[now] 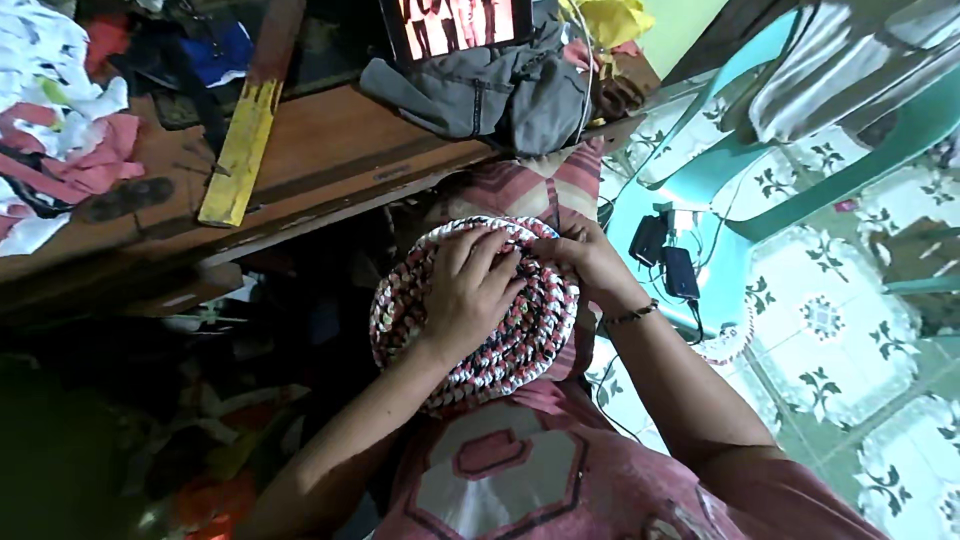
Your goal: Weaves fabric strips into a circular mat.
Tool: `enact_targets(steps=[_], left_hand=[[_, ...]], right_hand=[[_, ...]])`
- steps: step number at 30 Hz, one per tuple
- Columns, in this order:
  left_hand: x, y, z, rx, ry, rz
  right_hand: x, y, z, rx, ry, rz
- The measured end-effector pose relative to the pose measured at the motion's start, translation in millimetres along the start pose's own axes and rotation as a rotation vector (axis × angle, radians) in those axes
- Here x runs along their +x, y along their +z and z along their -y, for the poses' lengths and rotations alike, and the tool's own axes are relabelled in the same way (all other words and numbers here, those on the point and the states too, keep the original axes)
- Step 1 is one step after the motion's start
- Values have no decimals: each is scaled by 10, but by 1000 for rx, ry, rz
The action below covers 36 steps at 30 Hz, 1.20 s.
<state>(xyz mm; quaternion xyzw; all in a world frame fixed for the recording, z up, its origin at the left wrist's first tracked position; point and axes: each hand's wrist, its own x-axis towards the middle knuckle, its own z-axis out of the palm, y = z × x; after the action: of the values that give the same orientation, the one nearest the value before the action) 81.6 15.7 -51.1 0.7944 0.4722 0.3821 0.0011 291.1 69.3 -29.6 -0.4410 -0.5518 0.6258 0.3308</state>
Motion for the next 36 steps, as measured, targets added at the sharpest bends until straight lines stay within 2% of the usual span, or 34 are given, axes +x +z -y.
enact_targets(steps=[5, 13, 15, 18, 22, 25, 28, 30, 34, 36], left_hand=[[-170, 103, -78, 35, -3, 54], [-307, 244, -103, 68, -22, 127], [-312, 250, -89, 61, -25, 119], [-294, 244, -111, 66, -16, 127], [-299, 249, -131, 78, -7, 99], [-313, 256, -115, 65, -19, 100], [-318, 260, -97, 36, -27, 82], [-329, 266, -89, 24, -35, 80], [-305, 218, -90, -25, -46, 80], [-201, 124, -67, -100, -59, 28]], right_hand=[[30, 64, 107, -170, -3, 6], [101, 134, -34, -389, -309, -211], [119, 39, -50, -436, -286, -134], [324, -56, 142, -446, -140, 39], [492, -4, 297, -445, -42, 146], [570, 57, 296, -408, -93, 153], [539, 159, 222, -340, -237, -9], [549, 159, 150, -358, -314, -47], [512, -15, 227, -439, -169, 99], [389, -88, 274, -389, -55, 103]])
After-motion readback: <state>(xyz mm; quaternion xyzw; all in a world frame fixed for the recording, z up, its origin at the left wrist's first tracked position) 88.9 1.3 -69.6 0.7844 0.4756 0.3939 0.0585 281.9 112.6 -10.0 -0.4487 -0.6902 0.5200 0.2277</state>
